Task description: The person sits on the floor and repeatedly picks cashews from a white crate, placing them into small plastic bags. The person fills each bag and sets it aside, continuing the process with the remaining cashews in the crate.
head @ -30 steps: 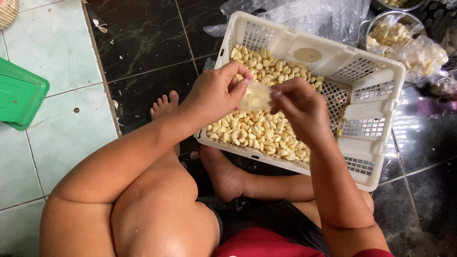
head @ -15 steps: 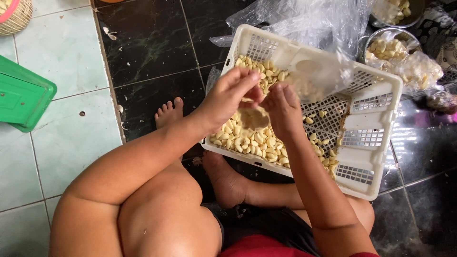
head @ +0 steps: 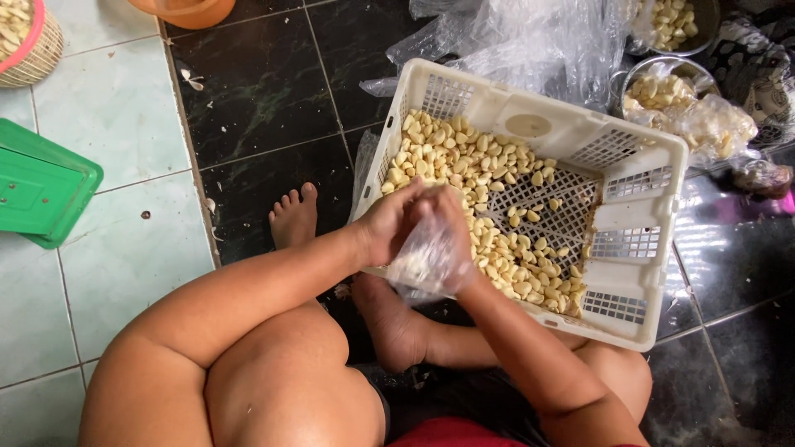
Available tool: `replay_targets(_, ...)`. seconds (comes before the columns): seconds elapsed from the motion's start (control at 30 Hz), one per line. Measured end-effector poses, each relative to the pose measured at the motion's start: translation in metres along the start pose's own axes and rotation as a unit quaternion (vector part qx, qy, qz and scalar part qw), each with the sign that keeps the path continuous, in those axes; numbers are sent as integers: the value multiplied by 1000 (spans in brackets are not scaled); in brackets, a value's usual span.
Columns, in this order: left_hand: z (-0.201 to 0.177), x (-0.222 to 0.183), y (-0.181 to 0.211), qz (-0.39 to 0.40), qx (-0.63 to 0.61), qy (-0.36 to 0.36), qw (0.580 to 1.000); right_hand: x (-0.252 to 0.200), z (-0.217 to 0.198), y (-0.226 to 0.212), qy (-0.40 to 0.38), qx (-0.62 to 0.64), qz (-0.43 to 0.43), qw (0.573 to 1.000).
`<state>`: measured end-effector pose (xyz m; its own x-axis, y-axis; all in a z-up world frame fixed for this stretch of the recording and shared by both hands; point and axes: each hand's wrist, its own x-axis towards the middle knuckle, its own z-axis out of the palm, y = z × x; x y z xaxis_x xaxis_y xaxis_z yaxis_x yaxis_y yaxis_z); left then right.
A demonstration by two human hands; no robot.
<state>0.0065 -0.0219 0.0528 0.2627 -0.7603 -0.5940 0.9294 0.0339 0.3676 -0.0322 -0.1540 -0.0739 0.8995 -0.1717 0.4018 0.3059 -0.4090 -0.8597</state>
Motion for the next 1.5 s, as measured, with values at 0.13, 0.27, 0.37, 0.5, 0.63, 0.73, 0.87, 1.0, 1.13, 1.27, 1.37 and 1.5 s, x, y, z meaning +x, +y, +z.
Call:
replay_targets(0.13, 8, -6, 13, 55, -39, 72, 995, -3, 1, -47, 43, 197, 104, 974)
replay_targets(0.27, 25, -35, 27, 193, -44, 22, 980, -40, -22, -100, 97, 430, 236, 866)
replay_targets(0.37, -6, 5, 14, 217, -19, -6, 976, -25, -26, -131, 129, 563, 315, 753)
replay_targets(0.5, 2, -25, 18, 296, 366, -81, 879, -23, -46, -90, 38, 619, 376, 689)
replay_targets(0.63, 54, -85, 39, 208, 640, -130, 728, 14, -74, -154, -86, 473, 353, 803)
replay_targets(0.73, 67, -104, 46, 142, 688, -124, 701, 22, -79, -139, -166, 310, 341, 872)
replay_targets(0.87, 54, -92, 33, 257, 761, -95, 588, 39, -84, -139, -220, 109, 357, 902)
replay_targets(1.0, 40, -80, 30, 366, 749, -54, 551, 28, -74, -146, -121, 115, 308, 937)
replay_targets(1.13, 36, -64, 37, 216, 357, 25, 908, 11, -59, -108, 65, 17, 61, 996)
replay_targets(1.27, 31, -53, 36, 169, 172, 80, 967, 5, -66, -96, 129, -116, -191, 966)
replay_targets(1.37, 36, -63, 34, 292, 282, 24, 913, 19, -71, -125, 80, -78, -221, 969)
replay_targets(1.5, 31, -66, 36, 361, 361, 1, 860, 14, -76, -132, 57, 74, -153, 984)
